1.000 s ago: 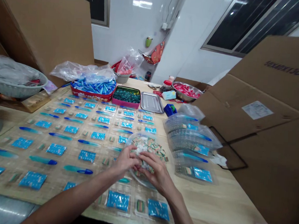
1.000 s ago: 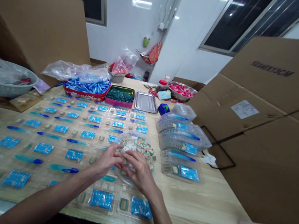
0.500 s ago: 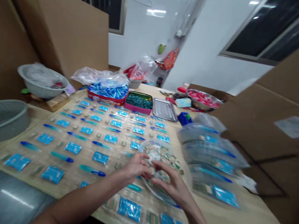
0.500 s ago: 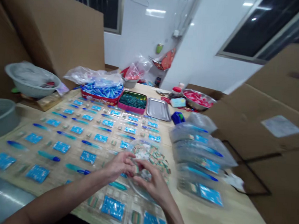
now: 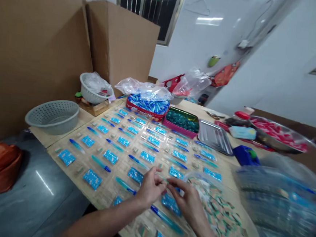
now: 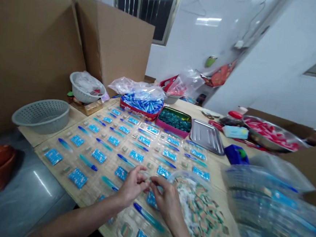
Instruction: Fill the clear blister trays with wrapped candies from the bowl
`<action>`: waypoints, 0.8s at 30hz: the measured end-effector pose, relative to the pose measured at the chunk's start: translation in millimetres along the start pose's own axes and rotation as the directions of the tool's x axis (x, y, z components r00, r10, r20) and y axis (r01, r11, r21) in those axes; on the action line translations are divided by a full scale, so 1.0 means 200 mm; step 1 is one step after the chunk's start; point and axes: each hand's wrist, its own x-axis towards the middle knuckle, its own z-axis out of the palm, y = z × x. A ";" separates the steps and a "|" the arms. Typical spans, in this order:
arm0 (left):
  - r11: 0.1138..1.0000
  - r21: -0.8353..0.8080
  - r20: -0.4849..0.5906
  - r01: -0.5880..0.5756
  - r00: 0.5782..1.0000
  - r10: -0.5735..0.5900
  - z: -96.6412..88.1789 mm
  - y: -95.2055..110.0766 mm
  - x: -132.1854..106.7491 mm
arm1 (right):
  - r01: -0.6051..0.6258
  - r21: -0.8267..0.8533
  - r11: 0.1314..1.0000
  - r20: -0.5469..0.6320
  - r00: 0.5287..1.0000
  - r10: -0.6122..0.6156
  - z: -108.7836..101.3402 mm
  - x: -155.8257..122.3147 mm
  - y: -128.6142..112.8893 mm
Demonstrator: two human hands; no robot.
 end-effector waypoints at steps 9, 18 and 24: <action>0.997 -0.057 -0.295 -0.046 0.955 0.027 -0.49 0.12 -0.15 | -0.025 0.298 0.954 0.336 0.938 -0.080 0.43 0.29 -0.21; 0.986 -0.109 -0.542 -0.123 0.839 0.045 -0.84 0.26 -0.27 | 0.141 0.008 0.990 0.438 0.889 -0.130 0.72 0.43 -0.27; 0.989 -0.059 -0.525 -0.139 0.847 0.088 -0.89 0.24 -0.27 | 0.332 -0.202 0.921 0.393 0.889 -0.234 0.75 0.37 -0.32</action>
